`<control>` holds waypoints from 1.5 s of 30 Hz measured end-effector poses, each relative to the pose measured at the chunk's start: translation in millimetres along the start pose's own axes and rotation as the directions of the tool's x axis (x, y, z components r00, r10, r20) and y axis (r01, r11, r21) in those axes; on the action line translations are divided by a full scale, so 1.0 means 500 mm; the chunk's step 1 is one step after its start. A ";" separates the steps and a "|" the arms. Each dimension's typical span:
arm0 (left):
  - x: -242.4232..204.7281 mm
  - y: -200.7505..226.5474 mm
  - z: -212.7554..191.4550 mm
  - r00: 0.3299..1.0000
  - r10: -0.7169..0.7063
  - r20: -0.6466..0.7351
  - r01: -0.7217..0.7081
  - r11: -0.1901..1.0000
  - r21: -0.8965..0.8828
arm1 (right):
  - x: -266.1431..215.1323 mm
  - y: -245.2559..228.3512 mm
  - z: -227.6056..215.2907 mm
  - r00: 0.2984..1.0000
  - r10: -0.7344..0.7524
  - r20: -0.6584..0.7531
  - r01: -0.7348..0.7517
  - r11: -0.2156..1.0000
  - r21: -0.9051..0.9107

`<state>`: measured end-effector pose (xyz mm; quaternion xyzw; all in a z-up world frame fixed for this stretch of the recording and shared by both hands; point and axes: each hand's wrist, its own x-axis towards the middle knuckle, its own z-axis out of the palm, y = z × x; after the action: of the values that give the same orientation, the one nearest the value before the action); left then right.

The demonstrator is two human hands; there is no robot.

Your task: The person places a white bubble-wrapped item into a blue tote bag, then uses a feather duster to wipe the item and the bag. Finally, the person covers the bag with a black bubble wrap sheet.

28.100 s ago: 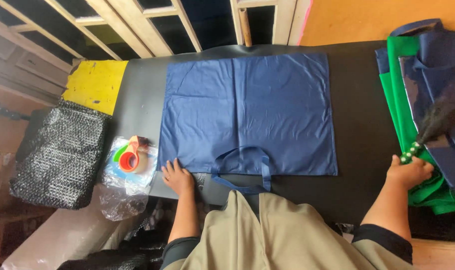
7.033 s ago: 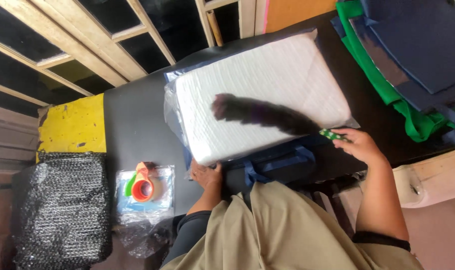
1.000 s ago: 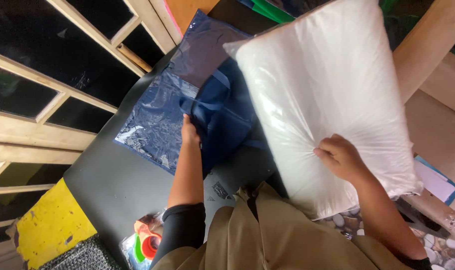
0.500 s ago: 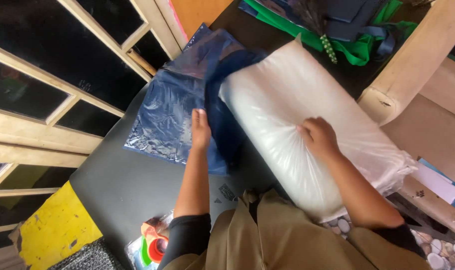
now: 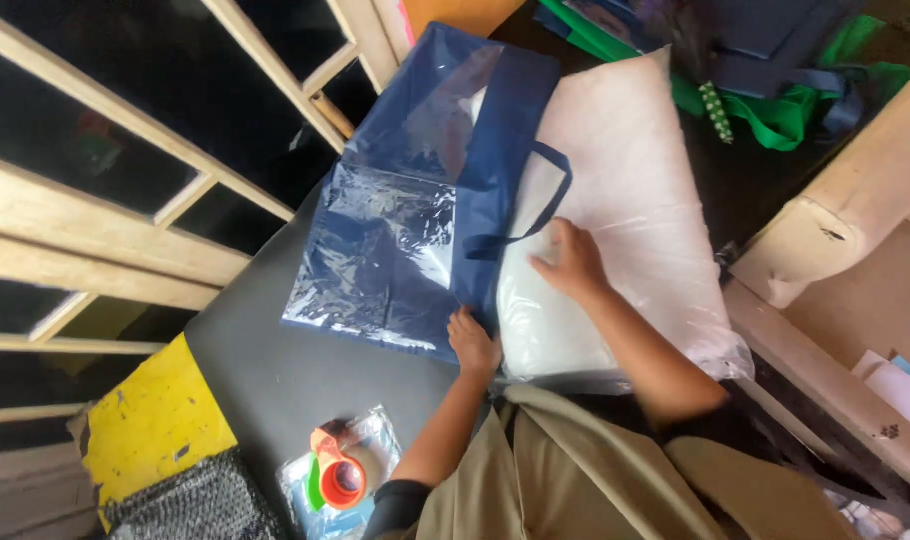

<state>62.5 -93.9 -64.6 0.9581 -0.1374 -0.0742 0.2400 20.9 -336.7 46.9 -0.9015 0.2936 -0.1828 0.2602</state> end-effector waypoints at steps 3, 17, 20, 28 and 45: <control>-0.039 -0.052 0.028 0.994 0.105 0.003 -0.105 0.991 0.078 | -0.106 -0.033 -0.124 0.926 -0.178 0.333 0.147 0.982 0.119; -0.081 -0.066 -0.119 0.979 0.034 0.200 -0.028 0.999 -0.033 | -0.152 -0.001 -0.140 0.803 -0.595 -0.021 0.593 0.803 -0.064; -0.088 -0.049 -0.186 0.982 0.125 0.138 -0.073 0.941 -0.329 | -0.136 0.001 -0.088 0.828 -0.552 -0.103 0.554 0.833 -0.008; -0.090 0.077 -0.264 0.931 0.304 -0.202 -0.341 0.921 -0.188 | -0.096 -0.136 0.145 0.905 -0.402 -0.139 0.408 0.913 0.016; -0.035 -0.091 -0.056 0.869 -0.414 -0.269 0.142 0.732 -0.666 | -0.233 0.193 -0.094 0.971 -0.072 -0.227 0.110 0.981 0.158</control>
<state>62.0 -37.5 -60.7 0.8262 0.0959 0.0461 0.5532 -132.3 -347.5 8.1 -0.8628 0.2622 -0.3176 0.2931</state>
